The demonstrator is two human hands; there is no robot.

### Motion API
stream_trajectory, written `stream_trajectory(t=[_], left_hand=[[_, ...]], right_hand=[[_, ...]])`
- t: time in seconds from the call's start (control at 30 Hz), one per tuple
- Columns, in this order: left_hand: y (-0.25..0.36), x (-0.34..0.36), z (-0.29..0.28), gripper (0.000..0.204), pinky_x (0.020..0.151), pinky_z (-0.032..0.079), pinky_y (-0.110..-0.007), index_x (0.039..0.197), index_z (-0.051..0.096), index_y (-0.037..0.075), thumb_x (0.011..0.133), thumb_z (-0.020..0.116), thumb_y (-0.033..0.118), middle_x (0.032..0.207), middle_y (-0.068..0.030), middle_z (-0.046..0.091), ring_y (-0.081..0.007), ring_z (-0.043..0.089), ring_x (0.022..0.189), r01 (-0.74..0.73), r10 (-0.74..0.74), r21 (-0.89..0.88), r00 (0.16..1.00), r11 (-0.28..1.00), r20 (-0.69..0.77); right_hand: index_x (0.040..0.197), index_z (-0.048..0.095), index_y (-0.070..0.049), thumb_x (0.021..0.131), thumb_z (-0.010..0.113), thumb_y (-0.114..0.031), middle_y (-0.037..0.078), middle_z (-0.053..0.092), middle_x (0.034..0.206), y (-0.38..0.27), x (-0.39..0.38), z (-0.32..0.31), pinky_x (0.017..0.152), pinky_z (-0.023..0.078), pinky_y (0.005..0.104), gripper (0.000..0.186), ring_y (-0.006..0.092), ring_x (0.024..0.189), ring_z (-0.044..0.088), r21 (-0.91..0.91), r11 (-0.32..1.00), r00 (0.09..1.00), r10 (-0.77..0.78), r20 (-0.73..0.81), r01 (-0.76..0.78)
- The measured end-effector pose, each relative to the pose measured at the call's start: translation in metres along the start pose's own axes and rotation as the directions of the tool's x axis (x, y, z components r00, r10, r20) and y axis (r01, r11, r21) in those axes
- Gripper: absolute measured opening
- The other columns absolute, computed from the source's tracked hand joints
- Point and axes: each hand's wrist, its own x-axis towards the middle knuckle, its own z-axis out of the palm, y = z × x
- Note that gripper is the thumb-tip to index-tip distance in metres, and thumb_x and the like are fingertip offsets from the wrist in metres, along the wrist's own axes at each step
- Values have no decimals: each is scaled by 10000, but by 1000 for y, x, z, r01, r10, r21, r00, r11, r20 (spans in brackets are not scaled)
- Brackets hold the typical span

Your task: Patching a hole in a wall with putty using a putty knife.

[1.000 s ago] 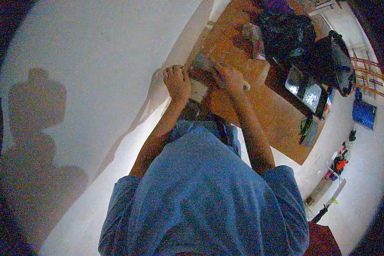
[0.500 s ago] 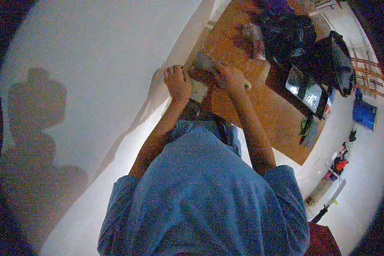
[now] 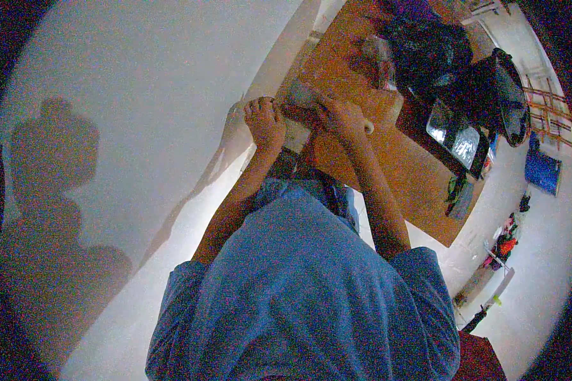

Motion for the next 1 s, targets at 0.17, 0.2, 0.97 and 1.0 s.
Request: stream_trajectory(t=[0.17, 0.2, 0.97, 1.0], left_hand=[[1, 2, -2, 225, 967, 373, -515, 1014, 586, 11, 896, 562, 201, 1103, -177, 546, -365, 455, 1144, 16, -16, 4, 999, 1000, 29], [2, 1, -2, 224, 966, 373, -517, 1012, 587, 11, 895, 562, 201, 1101, -179, 546, -367, 454, 1141, 13, -13, -10, 999, 1000, 30], [-1, -1, 3, 233, 945, 379, -523, 1018, 572, 25, 896, 564, 223, 1095, -171, 547, -370, 445, 1150, 2, -3, -22, 1000, 1000, -10], [-3, -1, 3, 229, 945, 378, -523, 1021, 574, 28, 894, 564, 218, 1091, -168, 546, -370, 444, 1151, 6, -6, -22, 1000, 1000, -13]], right_hand=[[1349, 537, -256, 911, 596, -296, 139, 666, 902, 2, 1, 5, 681, 519, 450, 444, 355, 795, 649, 258, 966, 994, 16, -105, 12], [1344, 542, -249, 911, 596, -296, 139, 665, 907, 8, 1, 10, 680, 519, 451, 439, 356, 794, 649, 126, 992, 1000, 25, 0, -25], [1382, 498, -311, 919, 592, -325, 167, 688, 920, 15, -2, 16, 724, 531, 462, 473, 367, 824, 667, 155, 988, 999, -19, -48, 26], [1382, 500, -306, 920, 591, -326, 168, 686, 935, 4, -1, 8, 724, 531, 461, 471, 364, 832, 667, 105, 993, 999, 47, 4, -47]])
